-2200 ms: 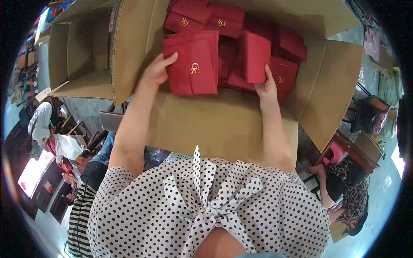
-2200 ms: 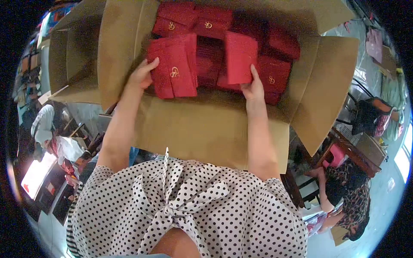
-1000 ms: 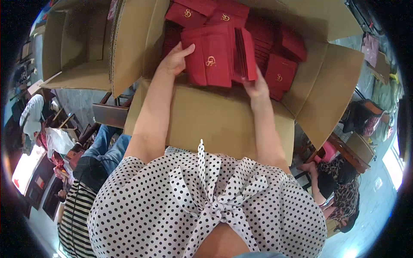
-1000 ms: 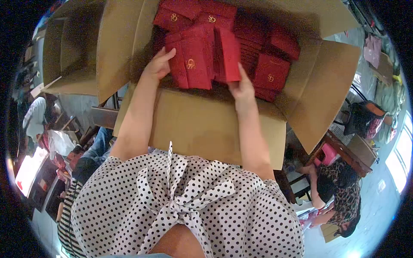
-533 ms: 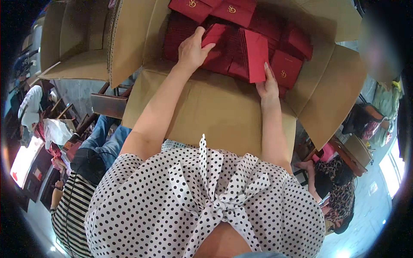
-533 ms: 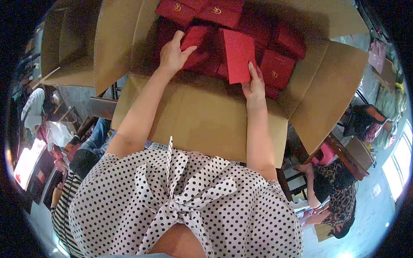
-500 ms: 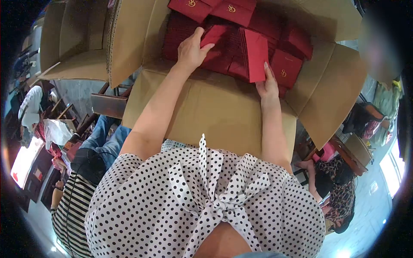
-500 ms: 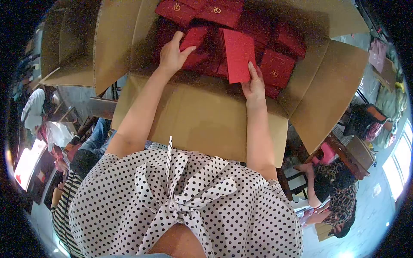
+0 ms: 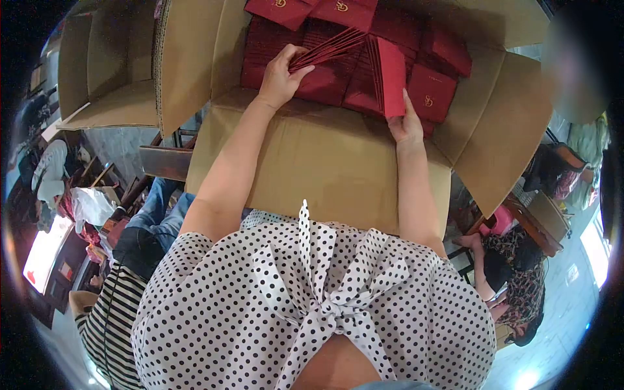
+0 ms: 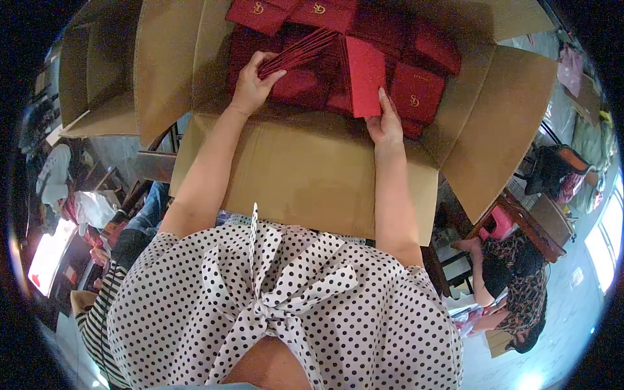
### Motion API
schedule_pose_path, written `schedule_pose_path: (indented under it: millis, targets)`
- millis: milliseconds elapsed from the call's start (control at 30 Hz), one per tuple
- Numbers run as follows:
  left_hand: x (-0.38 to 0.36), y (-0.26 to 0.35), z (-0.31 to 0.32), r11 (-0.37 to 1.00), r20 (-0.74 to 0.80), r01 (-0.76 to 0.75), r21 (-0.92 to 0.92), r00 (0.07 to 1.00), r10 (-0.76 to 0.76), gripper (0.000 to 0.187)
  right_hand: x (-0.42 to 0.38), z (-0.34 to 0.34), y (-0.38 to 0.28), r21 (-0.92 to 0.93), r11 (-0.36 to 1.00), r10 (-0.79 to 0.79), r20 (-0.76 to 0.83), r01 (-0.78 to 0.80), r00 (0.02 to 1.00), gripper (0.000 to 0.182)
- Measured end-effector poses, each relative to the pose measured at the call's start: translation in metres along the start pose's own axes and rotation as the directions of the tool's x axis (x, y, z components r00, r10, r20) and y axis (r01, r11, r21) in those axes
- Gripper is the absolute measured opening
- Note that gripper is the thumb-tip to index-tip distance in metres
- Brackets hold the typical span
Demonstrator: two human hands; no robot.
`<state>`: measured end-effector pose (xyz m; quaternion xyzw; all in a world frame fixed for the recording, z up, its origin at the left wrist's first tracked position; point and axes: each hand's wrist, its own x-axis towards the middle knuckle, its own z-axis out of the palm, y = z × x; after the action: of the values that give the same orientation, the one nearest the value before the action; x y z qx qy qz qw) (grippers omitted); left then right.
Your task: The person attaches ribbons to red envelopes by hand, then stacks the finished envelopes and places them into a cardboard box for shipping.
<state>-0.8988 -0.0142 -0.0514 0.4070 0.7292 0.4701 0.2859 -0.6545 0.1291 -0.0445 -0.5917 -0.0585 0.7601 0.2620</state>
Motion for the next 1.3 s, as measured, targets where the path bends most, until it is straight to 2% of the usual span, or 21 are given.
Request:
schedule_pose_path:
  millis: [100,167,200,233,267,300,367,400,467,600,667,700,767,800,867,933,1000,1067,1133,1267,1300]
  targets:
    - [-0.003,-0.007,0.005,0.998,-0.02,0.046,-0.047,0.999,-0.047,0.032,0.001,-0.001,0.002,-0.014,1.0,0.003,-0.001,-0.003,1.0,0.025]
    - [-0.003,-0.008,0.011,0.989,-0.225,0.119,-0.09,0.965,-0.137,0.034,0.002,-0.002,0.003,-0.021,1.0,0.022,0.031,-0.022,0.999,0.025]
    - [-0.002,-0.005,0.013,0.989,-0.229,0.12,-0.091,0.963,-0.138,0.034,0.002,-0.002,0.004,-0.025,0.999,0.041,0.063,-0.039,0.997,0.025]
    - [-0.001,-0.002,0.016,0.873,-0.154,0.279,-0.399,0.919,-0.364,0.038,0.003,-0.003,0.005,-0.03,0.999,0.044,0.065,-0.042,0.997,0.025]
    - [0.0,0.004,0.013,0.64,-0.012,0.405,-0.653,0.84,-0.543,0.043,0.0,0.0,0.006,-0.04,0.998,0.053,0.008,-0.052,0.999,0.025]
    - [0.002,0.01,0.007,0.639,-0.018,0.404,-0.654,0.837,-0.547,0.043,-0.002,0.002,0.007,-0.049,0.997,0.061,-0.05,-0.064,0.997,0.025]
    - [0.004,0.019,-0.007,0.182,0.467,0.727,-0.662,0.591,-0.658,0.052,-0.007,0.01,0.009,-0.061,0.996,0.067,-0.048,-0.07,0.997,0.024]
    - [0.003,0.019,-0.008,0.177,0.467,0.727,-0.664,0.587,-0.661,0.052,-0.01,0.012,0.009,-0.065,0.995,0.069,-0.048,-0.072,0.996,0.023]
    - [-0.001,0.014,-0.004,0.059,0.472,0.777,-0.627,0.439,-0.764,0.053,-0.012,0.014,0.012,-0.022,0.997,0.077,-0.02,-0.077,0.997,0.026]
    - [-0.012,-0.009,0.017,0.064,0.45,0.775,-0.629,0.43,-0.782,0.049,0.01,-0.003,0.023,-0.07,0.992,0.102,0.005,-0.102,0.995,0.025]
    - [-0.015,-0.011,0.027,0.298,0.125,0.786,-0.541,0.425,-0.897,0.041,0.004,0.0,0.028,-0.132,0.985,0.111,-0.025,-0.113,0.994,0.021]
    - [-0.015,-0.013,0.025,0.289,0.125,0.789,-0.542,0.416,-0.901,0.041,0.007,-0.004,0.032,-0.136,0.983,0.118,-0.031,-0.121,0.993,0.021]
    - [-0.014,-0.016,0.027,0.281,0.284,0.827,-0.486,0.454,-0.844,0.037,0.016,-0.013,0.036,-0.174,0.974,0.16,0.086,-0.143,0.983,0.021]
    - [-0.013,-0.027,0.031,0.275,0.29,0.83,-0.486,0.45,-0.845,0.037,0.019,-0.015,0.036,-0.176,0.974,0.16,0.079,-0.144,0.984,0.021]
    - [-0.01,-0.046,0.037,0.297,0.34,0.877,-0.377,0.43,-0.836,0.036,0.023,-0.018,0.037,-0.197,0.958,0.204,-0.037,-0.208,0.978,0.03]
    - [-0.009,-0.023,0.036,0.344,0.321,0.863,-0.37,0.466,-0.825,0.03,0.023,-0.018,0.038,-0.245,0.945,0.203,-0.085,-0.218,0.975,0.03]
    - [-0.003,0.008,0.027,0.119,0.421,0.897,-0.425,0.312,-0.852,0.024,0.024,-0.02,0.04,-0.292,0.928,0.203,-0.129,-0.233,0.971,0.031]
    - [-0.006,0.016,0.026,0.164,0.403,0.887,-0.432,0.352,-0.845,0.024,0.026,-0.023,0.04,-0.374,0.886,0.247,-0.121,-0.274,0.962,0.034]
    - [-0.007,0.003,0.031,0.197,0.49,0.898,-0.393,0.386,-0.782,0.022,0.028,-0.024,0.039,-0.363,0.888,0.254,-0.124,-0.282,0.959,0.038]
    - [-0.013,0.002,0.032,0.201,0.548,0.913,-0.355,0.378,-0.746,0.033,0.036,-0.034,0.036,-0.417,0.858,0.287,-0.097,-0.301,0.953,0.051]
    - [-0.013,0.015,0.028,0.283,0.493,0.882,-0.377,0.45,-0.745,0.029,0.034,-0.032,0.036,-0.418,0.857,0.285,-0.101,-0.301,0.953,0.051]
